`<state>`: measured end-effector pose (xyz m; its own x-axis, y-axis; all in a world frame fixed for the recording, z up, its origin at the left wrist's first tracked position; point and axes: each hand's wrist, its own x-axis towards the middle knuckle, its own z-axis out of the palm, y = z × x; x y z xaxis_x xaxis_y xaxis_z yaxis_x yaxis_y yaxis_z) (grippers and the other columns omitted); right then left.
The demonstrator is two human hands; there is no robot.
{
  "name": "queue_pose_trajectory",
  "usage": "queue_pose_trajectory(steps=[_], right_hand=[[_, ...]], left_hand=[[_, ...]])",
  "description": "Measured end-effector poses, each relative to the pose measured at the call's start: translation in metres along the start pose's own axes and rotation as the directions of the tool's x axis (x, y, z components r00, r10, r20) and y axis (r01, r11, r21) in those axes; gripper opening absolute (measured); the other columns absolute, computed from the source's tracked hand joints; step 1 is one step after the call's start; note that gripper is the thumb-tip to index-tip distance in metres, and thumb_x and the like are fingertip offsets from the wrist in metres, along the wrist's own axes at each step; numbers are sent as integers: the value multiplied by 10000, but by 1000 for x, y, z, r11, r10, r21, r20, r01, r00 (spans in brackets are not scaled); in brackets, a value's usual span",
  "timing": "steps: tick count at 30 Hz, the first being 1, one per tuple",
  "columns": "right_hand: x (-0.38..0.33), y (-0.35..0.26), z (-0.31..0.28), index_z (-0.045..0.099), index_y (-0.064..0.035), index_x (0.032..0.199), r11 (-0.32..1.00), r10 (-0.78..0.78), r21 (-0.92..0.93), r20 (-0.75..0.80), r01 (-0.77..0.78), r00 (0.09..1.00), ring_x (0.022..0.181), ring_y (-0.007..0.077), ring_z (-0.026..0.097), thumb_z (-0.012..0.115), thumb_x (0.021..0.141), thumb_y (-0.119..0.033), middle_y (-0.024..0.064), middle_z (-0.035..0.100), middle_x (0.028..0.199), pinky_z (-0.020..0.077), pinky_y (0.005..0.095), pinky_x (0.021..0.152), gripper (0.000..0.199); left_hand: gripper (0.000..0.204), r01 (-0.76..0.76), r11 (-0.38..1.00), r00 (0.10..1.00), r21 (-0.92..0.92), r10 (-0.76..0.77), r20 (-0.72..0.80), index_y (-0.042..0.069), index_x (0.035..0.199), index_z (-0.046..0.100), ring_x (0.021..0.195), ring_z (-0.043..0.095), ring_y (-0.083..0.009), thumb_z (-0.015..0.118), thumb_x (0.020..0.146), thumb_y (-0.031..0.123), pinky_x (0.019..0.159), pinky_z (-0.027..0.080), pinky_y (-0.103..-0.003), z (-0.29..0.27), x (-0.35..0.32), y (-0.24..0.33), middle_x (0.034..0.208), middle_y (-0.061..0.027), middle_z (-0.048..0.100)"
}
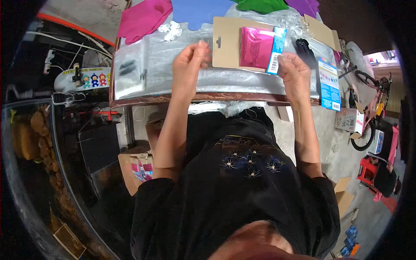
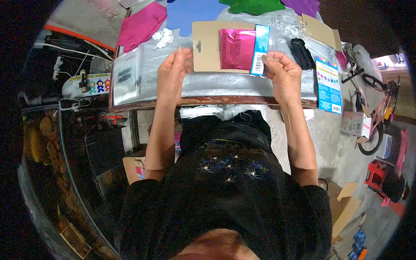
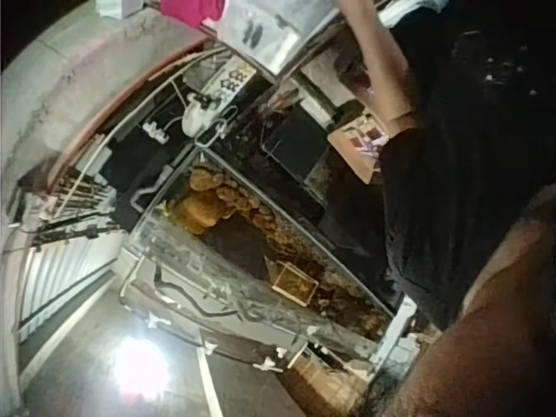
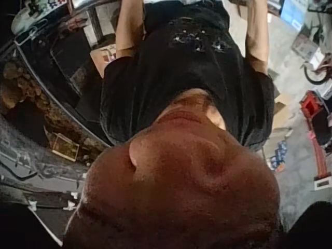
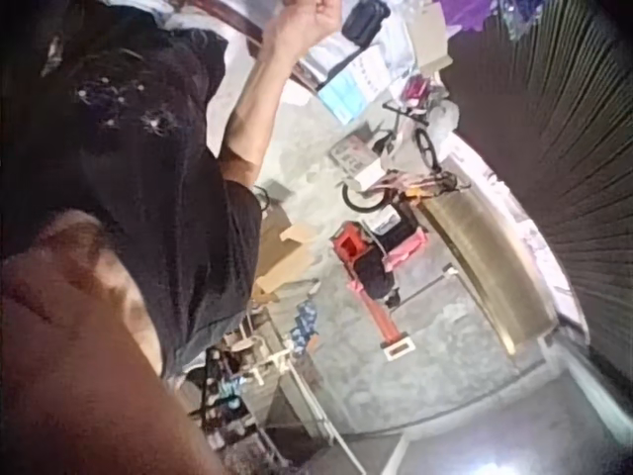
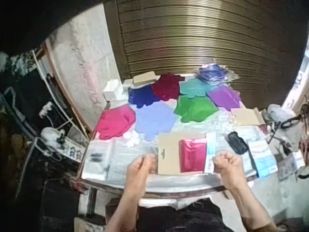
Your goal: Folding various colored plastic sheets and placing them into small clear plastic bags.
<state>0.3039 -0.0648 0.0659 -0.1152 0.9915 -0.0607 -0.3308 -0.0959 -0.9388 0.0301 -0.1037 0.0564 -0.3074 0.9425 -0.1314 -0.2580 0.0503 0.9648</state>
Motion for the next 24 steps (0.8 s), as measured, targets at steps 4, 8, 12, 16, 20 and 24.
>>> queue_pose_trajectory(steps=[4, 8, 12, 16, 20, 24], right_hand=[[-3, 0, -2, 680, -2, 1069, 1000, -19, -22, 8, 19, 1000, 685, 50, 521, 713, 937, -100, -11, 655, 847, 384, 214, 617, 168], [-4, 2, -10, 677, 1, 1063, 1000, -11, -25, 30, 11, 999, 690, 51, 528, 712, 938, -99, -9, 661, 853, 395, 212, 627, 164], [-2, -3, -14, 718, 14, 1005, 999, -44, 14, -34, 44, 998, 718, 82, 641, 735, 909, -43, 61, 730, 887, 475, 221, 615, 113], [-2, -5, -29, 680, -8, 1043, 995, -6, -98, -7, 5, 1000, 766, 71, 607, 711, 941, -92, 19, 700, 920, 460, 206, 697, 135], [-3, -8, -31, 680, -10, 1040, 993, 0, -115, 4, 0, 1000, 783, 70, 616, 714, 941, -92, 22, 706, 936, 465, 202, 707, 133], [-3, -9, -26, 683, -13, 1024, 996, -2, -92, -63, -3, 998, 738, 52, 577, 717, 939, -93, 5, 692, 907, 435, 192, 670, 121]], left_hand=[[306, -60, 998, 995, -32, 63, 83, 26, 988, 729, 761, 554, -56, 653, 1007, 322, 714, 438, -244, 1, 0, -3, 836, 16, 685], [255, -55, 995, 988, -82, 66, 141, 26, 982, 728, 749, 534, -53, 663, 1004, 272, 707, 426, -241, 1, -2, -15, 839, 19, 683], [218, 61, 990, 970, -124, -29, 240, 25, 995, 728, 770, 562, -61, 687, 989, 238, 729, 443, -233, 0, -7, -18, 818, 22, 680], [173, 18, 1000, 978, -3, -17, 206, 19, 1055, 722, 875, 609, -91, 724, 950, 157, 800, 495, -243, -2, -9, -13, 912, -10, 701], [307, -127, 992, 968, -10, 126, 218, 31, 1191, 694, 1024, 616, -132, 755, 890, 44, 896, 539, -278, 18, -16, 15, 1148, -69, 683], [548, -235, 971, 904, 53, 198, 379, 73, 1340, 633, 1108, 592, -157, 776, 824, -46, 940, 563, -310, 8, -3, 6, 1381, -105, 580]])
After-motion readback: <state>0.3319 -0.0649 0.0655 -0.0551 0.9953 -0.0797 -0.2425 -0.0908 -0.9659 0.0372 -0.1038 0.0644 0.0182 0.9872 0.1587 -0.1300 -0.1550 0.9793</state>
